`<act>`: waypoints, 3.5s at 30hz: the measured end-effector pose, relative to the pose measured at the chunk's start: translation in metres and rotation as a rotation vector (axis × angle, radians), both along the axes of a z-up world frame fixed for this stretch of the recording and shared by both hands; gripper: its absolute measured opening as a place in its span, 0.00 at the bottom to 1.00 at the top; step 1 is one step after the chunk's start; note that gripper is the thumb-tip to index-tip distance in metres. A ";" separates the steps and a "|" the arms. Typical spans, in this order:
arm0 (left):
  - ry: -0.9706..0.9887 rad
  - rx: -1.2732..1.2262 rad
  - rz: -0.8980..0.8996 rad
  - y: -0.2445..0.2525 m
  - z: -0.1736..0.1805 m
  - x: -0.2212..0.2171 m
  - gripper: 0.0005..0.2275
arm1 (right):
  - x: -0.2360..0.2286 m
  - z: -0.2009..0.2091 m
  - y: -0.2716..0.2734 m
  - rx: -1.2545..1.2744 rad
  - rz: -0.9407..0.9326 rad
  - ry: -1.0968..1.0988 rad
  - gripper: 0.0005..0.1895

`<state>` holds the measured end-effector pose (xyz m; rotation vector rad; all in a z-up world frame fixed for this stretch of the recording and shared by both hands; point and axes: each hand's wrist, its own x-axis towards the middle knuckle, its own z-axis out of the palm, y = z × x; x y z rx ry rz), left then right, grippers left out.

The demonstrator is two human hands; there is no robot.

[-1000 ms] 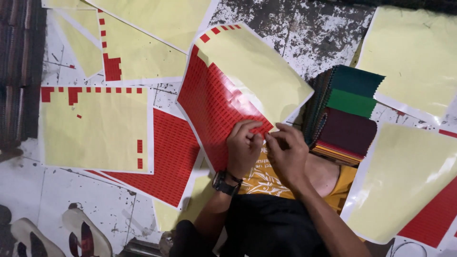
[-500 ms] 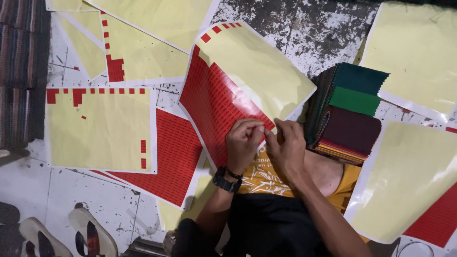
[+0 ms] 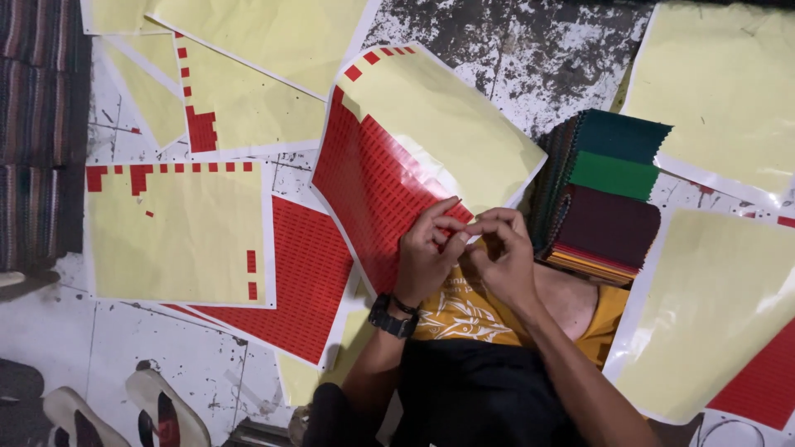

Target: The person sits on the floor and assembles a stack of colorful material samples by hand. They pick up individual samples from a pile and place them onto a growing stack, occasionally peeling small red adhesive pieces from a larger sheet to attach to the samples.

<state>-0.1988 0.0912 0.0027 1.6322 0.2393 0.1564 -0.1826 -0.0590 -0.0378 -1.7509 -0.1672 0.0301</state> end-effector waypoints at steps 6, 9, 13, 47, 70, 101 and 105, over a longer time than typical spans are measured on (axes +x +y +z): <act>0.074 -0.012 0.193 0.000 -0.018 -0.001 0.19 | 0.020 -0.002 0.003 -0.487 -0.010 -0.058 0.21; 0.048 -0.019 0.237 0.005 -0.021 0.003 0.17 | 0.025 -0.006 0.010 -0.494 -0.001 -0.142 0.18; -0.029 -0.068 0.226 0.013 -0.015 0.015 0.17 | 0.040 0.002 0.021 -0.433 -0.016 -0.173 0.14; -0.155 -0.215 0.144 0.020 -0.029 0.029 0.23 | 0.045 -0.014 0.039 -0.482 -0.098 -0.212 0.15; -0.200 -0.208 0.214 0.019 -0.036 0.030 0.21 | 0.052 -0.004 0.042 -0.549 0.039 -0.163 0.16; -0.231 -0.500 0.322 0.016 -0.039 0.032 0.22 | 0.069 -0.014 0.049 -0.493 0.037 -0.057 0.15; -0.226 -0.479 0.302 0.019 -0.059 0.029 0.22 | 0.062 -0.014 0.053 -0.512 -0.044 -0.175 0.11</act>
